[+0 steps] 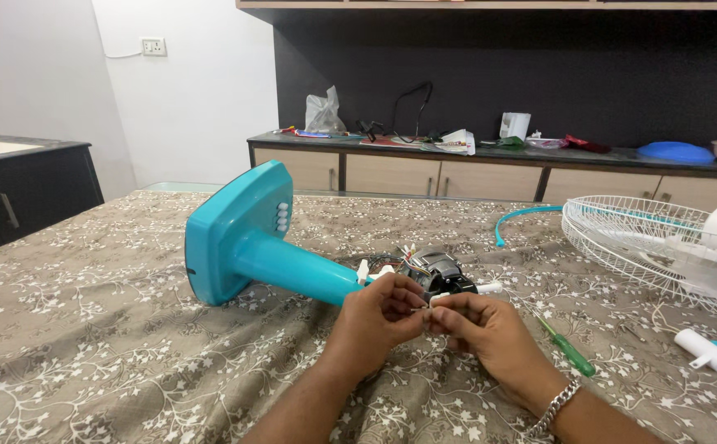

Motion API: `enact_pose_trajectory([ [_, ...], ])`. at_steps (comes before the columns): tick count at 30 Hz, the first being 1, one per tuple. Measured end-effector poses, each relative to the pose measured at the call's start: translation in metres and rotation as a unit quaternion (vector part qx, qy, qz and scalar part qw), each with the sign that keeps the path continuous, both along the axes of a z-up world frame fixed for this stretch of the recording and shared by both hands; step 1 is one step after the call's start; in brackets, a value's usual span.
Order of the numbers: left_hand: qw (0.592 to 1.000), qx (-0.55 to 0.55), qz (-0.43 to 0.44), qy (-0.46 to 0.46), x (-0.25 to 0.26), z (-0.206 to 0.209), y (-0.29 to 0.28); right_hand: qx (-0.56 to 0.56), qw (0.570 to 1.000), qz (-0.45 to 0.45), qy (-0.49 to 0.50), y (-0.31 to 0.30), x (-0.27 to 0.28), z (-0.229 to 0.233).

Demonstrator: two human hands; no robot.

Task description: The person works on a disassembled electric fan on a table, manipulating the motor and wiring, and using a screwdriver to adjust the fan stand. The person repeatedly connects and disconnects the motor from the stand while handling the internal wires.

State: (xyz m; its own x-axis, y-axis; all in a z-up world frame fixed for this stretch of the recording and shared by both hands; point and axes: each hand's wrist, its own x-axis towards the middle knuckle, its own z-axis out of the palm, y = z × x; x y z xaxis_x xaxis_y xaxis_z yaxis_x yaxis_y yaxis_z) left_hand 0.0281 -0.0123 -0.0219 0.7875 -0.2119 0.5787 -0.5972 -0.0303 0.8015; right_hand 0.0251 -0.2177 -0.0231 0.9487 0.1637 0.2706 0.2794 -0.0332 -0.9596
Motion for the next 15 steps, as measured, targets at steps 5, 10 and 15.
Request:
enact_pose_trajectory([
  [5, 0.991, 0.112, 0.069, 0.03, -0.003, 0.003, -0.001, -0.017, 1.0, 0.007, 0.001, -0.005, 0.002, -0.006],
  [10, 0.993, 0.117, 0.017, -0.007, -0.014, 0.006, 0.002, -0.029, 1.0, 0.004, -0.011, -0.003, 0.0, -0.002],
  [15, 0.982, 0.182, 0.058, -0.015, -0.018, 0.009, 0.0, -0.057, 0.998, -0.02, 0.006, 0.0, -0.004, -0.001],
])
